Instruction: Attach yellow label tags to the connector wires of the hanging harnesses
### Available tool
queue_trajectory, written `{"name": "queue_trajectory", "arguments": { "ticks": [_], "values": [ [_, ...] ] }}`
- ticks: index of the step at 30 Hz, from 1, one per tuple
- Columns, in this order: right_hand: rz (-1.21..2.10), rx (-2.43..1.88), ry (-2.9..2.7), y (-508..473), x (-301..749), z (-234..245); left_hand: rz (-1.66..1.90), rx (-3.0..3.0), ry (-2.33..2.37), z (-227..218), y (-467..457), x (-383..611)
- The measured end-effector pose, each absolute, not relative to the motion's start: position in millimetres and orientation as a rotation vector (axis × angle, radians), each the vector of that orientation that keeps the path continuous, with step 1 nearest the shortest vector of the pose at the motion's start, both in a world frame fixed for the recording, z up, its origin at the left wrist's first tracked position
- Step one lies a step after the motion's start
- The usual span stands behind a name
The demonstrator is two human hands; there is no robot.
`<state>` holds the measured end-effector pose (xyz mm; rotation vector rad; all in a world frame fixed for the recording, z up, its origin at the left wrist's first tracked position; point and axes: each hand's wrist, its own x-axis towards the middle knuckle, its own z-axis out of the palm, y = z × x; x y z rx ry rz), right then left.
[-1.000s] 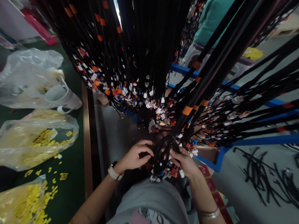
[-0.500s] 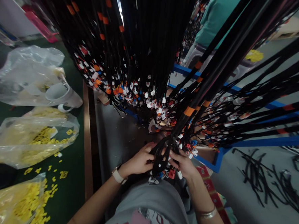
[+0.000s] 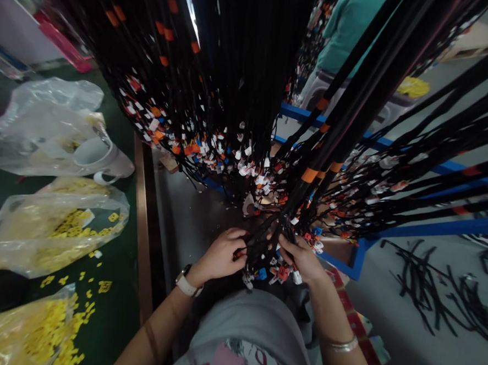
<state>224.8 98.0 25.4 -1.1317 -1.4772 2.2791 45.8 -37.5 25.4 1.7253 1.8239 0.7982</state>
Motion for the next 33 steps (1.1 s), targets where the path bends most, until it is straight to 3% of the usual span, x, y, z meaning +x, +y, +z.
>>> {"name": "queue_trajectory", "arguments": {
  "ticks": [11,19,27,33],
  "values": [
    [2.173,-1.194,-1.539,104,219,23,0.860,1.448,1.883,33,-38,45],
    [2.068,-1.286,-1.555,103,214,24,0.786,1.459,2.199,34,-39,43],
    [2.056,-1.275,-1.447,103,216,29,0.869,1.166,1.904,20,-42,33],
    [2.143,-1.310,-1.367,99,219,28,0.636,1.376,1.821,16,-43,33]
  ]
}}
